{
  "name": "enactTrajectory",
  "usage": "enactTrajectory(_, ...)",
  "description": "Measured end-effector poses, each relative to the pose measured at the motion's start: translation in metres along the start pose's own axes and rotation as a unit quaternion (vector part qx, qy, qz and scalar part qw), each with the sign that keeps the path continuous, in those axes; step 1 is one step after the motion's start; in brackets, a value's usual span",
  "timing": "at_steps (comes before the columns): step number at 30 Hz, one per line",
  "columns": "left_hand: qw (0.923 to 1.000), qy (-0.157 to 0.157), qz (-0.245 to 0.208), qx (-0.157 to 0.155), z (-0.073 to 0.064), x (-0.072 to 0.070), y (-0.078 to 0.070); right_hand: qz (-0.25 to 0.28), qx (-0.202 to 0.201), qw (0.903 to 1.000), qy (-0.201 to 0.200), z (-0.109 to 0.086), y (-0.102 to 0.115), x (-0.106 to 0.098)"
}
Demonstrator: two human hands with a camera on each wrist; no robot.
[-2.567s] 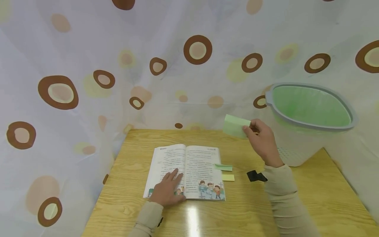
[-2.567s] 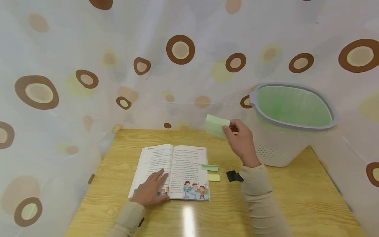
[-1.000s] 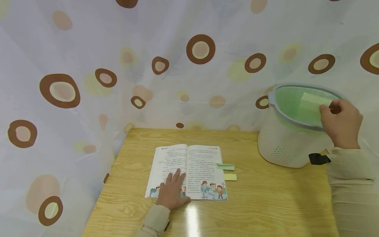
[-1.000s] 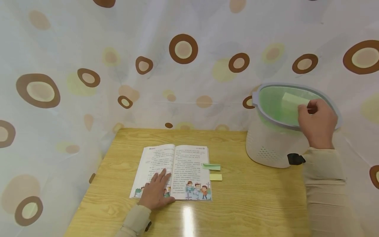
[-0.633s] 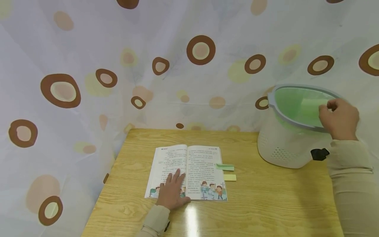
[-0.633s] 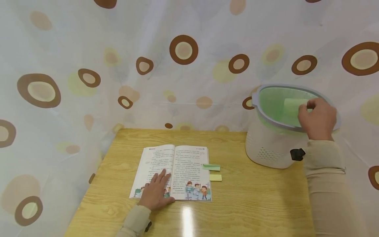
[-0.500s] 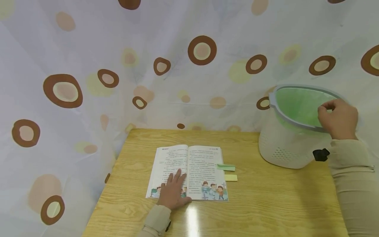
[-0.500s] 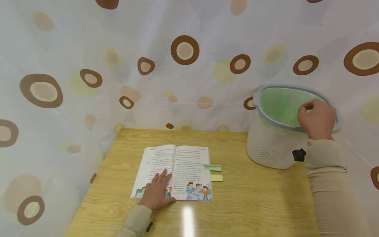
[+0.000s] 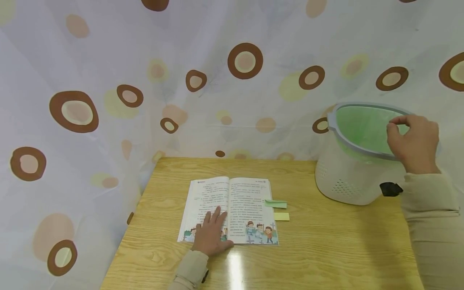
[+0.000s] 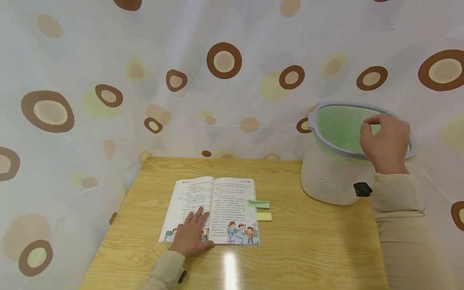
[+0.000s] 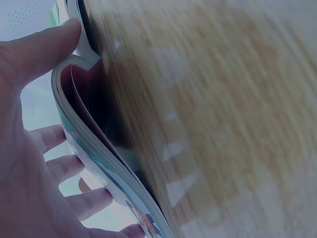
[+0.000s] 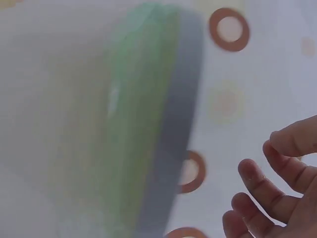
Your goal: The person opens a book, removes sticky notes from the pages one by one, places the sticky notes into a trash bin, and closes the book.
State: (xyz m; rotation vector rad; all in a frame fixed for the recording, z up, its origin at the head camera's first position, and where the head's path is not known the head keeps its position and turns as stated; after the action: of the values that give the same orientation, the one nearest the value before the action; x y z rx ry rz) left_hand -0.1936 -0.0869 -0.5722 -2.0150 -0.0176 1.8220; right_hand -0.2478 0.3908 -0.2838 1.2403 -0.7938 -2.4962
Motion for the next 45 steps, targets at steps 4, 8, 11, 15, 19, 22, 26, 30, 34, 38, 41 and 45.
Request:
enactTrajectory(4,1.0,0.0,-0.003,0.001,0.0,0.001,0.0,0.051,-0.095,0.9908,-0.082,-0.015,0.034,-0.007)
enactTrajectory(8,1.0,0.004,-0.002,-0.002,0.001,0.002,-0.001,0.105,-0.19,0.9697,-0.112,-0.036,0.068,-0.005)
enactTrajectory(11,0.9999,0.009,0.002,-0.006,0.001,0.002,-0.001,0.124,-0.241,0.9578,-0.094,-0.054,0.088,0.005)
enactTrajectory(15,0.9999,0.008,0.013,-0.007,0.0,0.001,0.0,0.13,-0.294,0.9464,-0.029,-0.077,0.103,0.042)
enactTrajectory(19,0.9997,0.005,0.023,-0.008,0.0,0.0,0.002,0.115,-0.322,0.9361,0.082,-0.101,0.106,0.105)
enactTrajectory(22,0.9997,0.01,0.02,-0.007,0.001,0.003,0.002,0.09,-0.306,0.9338,0.163,-0.119,0.098,0.147)
enactTrajectory(26,0.9997,0.015,0.019,-0.002,0.001,0.004,0.0,0.067,-0.261,0.9359,0.227,-0.139,0.084,0.184)
enactTrajectory(30,0.9996,0.014,0.025,-0.002,-0.001,0.002,0.0,0.058,-0.235,0.9337,0.264,-0.154,0.075,0.206)
enactTrajectory(34,0.9995,0.013,0.029,-0.006,-0.001,0.001,-0.001,0.048,-0.217,0.9298,0.293,-0.165,0.065,0.223)
enactTrajectory(38,0.9994,0.015,0.03,-0.009,0.0,0.001,0.0,0.022,-0.178,0.9287,0.325,-0.172,0.05,0.24)
enactTrajectory(41,0.9994,0.02,0.027,-0.012,0.0,0.003,0.001,0.002,-0.159,0.9268,0.341,-0.175,0.041,0.251)
enactTrajectory(45,0.9994,0.024,0.02,-0.014,0.0,0.004,0.001,-0.016,-0.151,0.9251,0.348,-0.18,0.034,0.261)
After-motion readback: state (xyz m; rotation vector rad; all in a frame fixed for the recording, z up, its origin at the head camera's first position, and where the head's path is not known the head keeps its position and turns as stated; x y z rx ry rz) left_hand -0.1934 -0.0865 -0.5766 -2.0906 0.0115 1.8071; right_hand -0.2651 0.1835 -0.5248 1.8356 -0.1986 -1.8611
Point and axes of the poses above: each hand's wrist, its own z-axis towards the middle knuckle, its own x-axis out of the palm, y = z × x, the point moved 5 cm from there along z, towards the middle knuckle, and after that the axes turned 4 degrees about z, right-handed, at the moved point
